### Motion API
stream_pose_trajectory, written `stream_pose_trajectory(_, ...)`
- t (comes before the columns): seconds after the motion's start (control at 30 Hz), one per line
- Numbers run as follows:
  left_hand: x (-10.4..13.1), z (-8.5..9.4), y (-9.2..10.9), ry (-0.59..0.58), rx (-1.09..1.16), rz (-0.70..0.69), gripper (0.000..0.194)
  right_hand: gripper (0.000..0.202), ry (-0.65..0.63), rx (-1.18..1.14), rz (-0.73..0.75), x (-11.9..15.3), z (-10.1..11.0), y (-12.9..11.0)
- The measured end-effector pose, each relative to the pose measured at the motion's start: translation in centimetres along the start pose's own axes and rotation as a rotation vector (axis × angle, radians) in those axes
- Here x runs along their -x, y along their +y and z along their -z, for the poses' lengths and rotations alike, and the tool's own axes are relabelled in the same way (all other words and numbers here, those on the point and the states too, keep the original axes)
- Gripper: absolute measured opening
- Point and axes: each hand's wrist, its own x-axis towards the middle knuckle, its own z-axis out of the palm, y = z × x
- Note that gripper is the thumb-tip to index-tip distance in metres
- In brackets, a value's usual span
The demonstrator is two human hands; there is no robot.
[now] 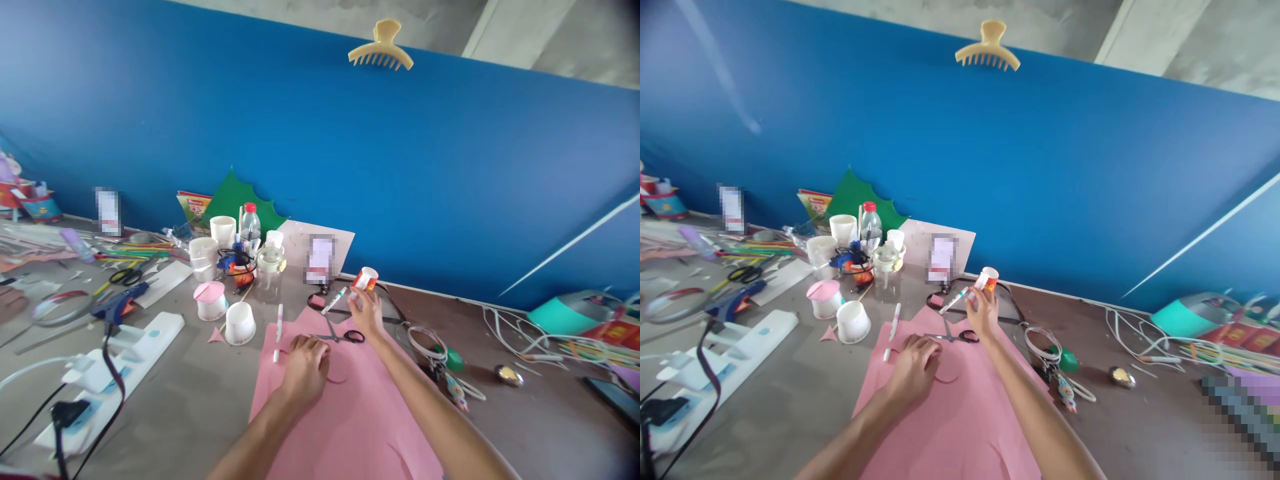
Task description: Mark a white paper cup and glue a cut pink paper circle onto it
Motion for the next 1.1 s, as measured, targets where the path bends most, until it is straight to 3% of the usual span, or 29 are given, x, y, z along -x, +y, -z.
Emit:
stream_pose_trajectory(0.1,0.1,-0.1,-0.1,0.001,0.005,-0.003,0.020,0.033,0.049,-0.054,0.018,1.1,2.6,-1.4)
stream_pose_trajectory(0.27,0.2,-0.4,-0.4,-0.011,-0.003,0.001,0.029,0.059,0.034,-0.523,-0.061,5.2,6.7,-3.8)
stream_pose_trajectory(0.37,0.2,-0.6,-0.5,0.002,0.000,-0.018,0.034,0.046,0.033,-0.592,-0.161,7.9,8.0,-4.9)
stream_pose_trajectory(0.5,0.2,-0.3,-0.1,-0.032,0.017,-0.007,0.025,0.025,-0.089,-0.760,-0.268,10.0,8.3,-5.2)
stream_pose_trajectory(0.67,0.1,0.7,1.1,-0.154,0.001,-0.036,0.012,0.031,-0.066,-0.962,-0.414,10.2,7.6,-3.6)
stream_pose_trajectory(0.8,0.1,1.4,1.6,-0.226,-0.073,-0.086,0.014,0.034,-0.128,-0.881,-0.419,10.5,7.6,-2.8)
stream_pose_trajectory(0.9,0.1,1.5,1.8,-0.189,-0.138,-0.157,0.014,0.035,-0.208,-0.783,-0.377,10.9,7.8,-2.8)
stream_pose_trajectory(1.0,0.4,1.4,2.1,-0.159,-0.150,-0.229,0.012,0.033,-0.217,-0.748,-0.371,11.0,7.8,-2.6)
stream_pose_trajectory(1.1,0.9,1.1,2.8,-0.237,-0.081,-0.322,0.009,0.032,-0.204,-0.726,-0.380,11.0,7.6,-1.7)
